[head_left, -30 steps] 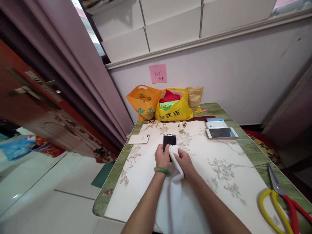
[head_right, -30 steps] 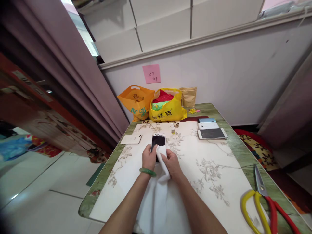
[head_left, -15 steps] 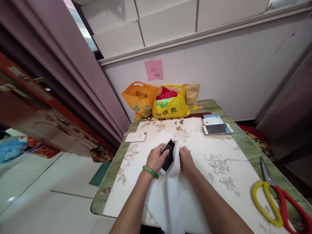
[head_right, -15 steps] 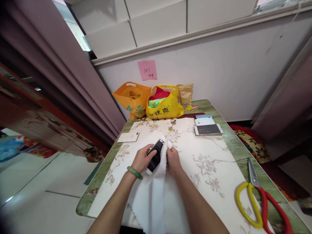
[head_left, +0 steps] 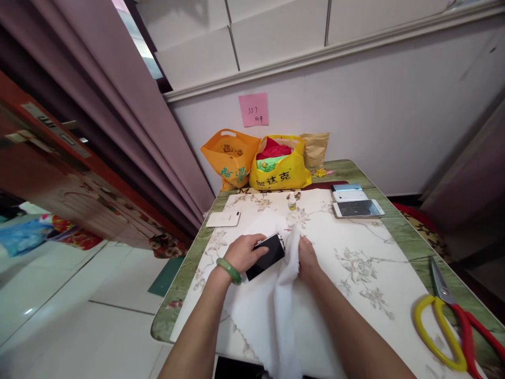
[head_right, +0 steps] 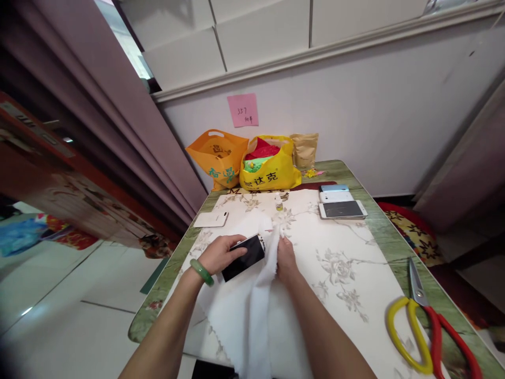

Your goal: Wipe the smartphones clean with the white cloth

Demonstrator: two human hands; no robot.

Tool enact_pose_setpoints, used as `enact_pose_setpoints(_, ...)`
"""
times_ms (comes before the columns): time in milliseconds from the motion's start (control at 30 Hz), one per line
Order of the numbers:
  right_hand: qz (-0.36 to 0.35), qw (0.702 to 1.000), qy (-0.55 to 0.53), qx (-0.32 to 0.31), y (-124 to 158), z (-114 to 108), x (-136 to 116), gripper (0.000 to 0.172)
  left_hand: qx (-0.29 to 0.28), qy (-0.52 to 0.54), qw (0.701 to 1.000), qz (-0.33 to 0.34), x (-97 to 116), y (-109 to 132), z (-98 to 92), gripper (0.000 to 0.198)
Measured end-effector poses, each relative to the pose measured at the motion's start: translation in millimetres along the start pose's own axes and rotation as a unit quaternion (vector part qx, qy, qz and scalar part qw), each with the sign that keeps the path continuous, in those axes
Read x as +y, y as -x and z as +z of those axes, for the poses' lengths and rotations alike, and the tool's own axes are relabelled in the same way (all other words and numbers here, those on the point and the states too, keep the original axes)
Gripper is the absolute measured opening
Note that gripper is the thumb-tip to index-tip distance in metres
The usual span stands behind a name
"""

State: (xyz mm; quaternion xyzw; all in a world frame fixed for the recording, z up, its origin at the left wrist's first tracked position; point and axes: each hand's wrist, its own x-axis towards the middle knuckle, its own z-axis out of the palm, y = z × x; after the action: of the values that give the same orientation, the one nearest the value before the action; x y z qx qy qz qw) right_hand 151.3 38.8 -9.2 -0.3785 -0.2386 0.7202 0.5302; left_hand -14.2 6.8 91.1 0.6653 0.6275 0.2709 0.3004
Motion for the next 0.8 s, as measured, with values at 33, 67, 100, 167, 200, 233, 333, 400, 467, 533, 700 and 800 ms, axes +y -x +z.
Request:
enact_pose_setpoints(33,0.004,1.000,-0.001,-0.012,0,0,-1,0.025,-0.022,-0.014,1.000,0.002,0,-1,-1.1,0.013)
enact_pose_setpoints(67,0.009,1.000,0.001,-0.029,0,0,-2,0.027,-0.043,-0.027,0.999,0.007,2,-2,-1.4,0.012)
enact_pose_setpoints(100,0.017,0.999,0.008,-0.043,-1,0,-2,0.029,-0.057,-0.036,0.998,0.013,3,-4,-0.9,0.011)
enact_pose_setpoints(167,0.028,0.998,0.023,-0.050,-2,0,1,0.033,-0.063,-0.051,0.997,0.016,7,-8,2.4,0.011)
enact_pose_setpoints(200,0.030,0.998,0.028,-0.044,-2,0,2,0.035,-0.055,-0.056,0.997,0.009,8,-11,4.7,0.013)
enact_pose_setpoints(233,0.030,0.999,0.029,-0.033,-3,0,4,0.036,-0.041,-0.057,0.998,-0.003,9,-13,7.1,0.015)
enact_pose_setpoints(333,0.016,0.999,0.038,0.003,-3,1,6,0.038,0.018,-0.039,0.998,-0.048,6,-22,11.5,0.022)
enact_pose_setpoints(400,0.011,0.999,0.049,0.018,-3,2,6,0.038,0.030,-0.006,0.997,-0.071,0,-28,10.3,0.027)
enact_pose_setpoints(467,0.017,0.999,0.046,0.021,-2,3,6,0.038,0.013,0.048,0.994,-0.095,-5,-34,5.4,0.033)
enact_pose_setpoints(533,0.021,0.999,0.019,0.018,-2,2,5,0.036,-0.010,0.130,0.984,-0.123,-9,-36,-0.6,0.038)
enact_pose_setpoints(700,0.021,0.997,-0.060,0.049,-7,-5,0,0.037,0.013,0.416,0.901,-0.126,-8,-23,13.3,0.056)
enact_pose_setpoints(800,0.001,0.994,-0.093,0.049,-8,-5,-1,0.038,0.033,0.457,0.886,-0.077,-7,-12,49.8,0.050)
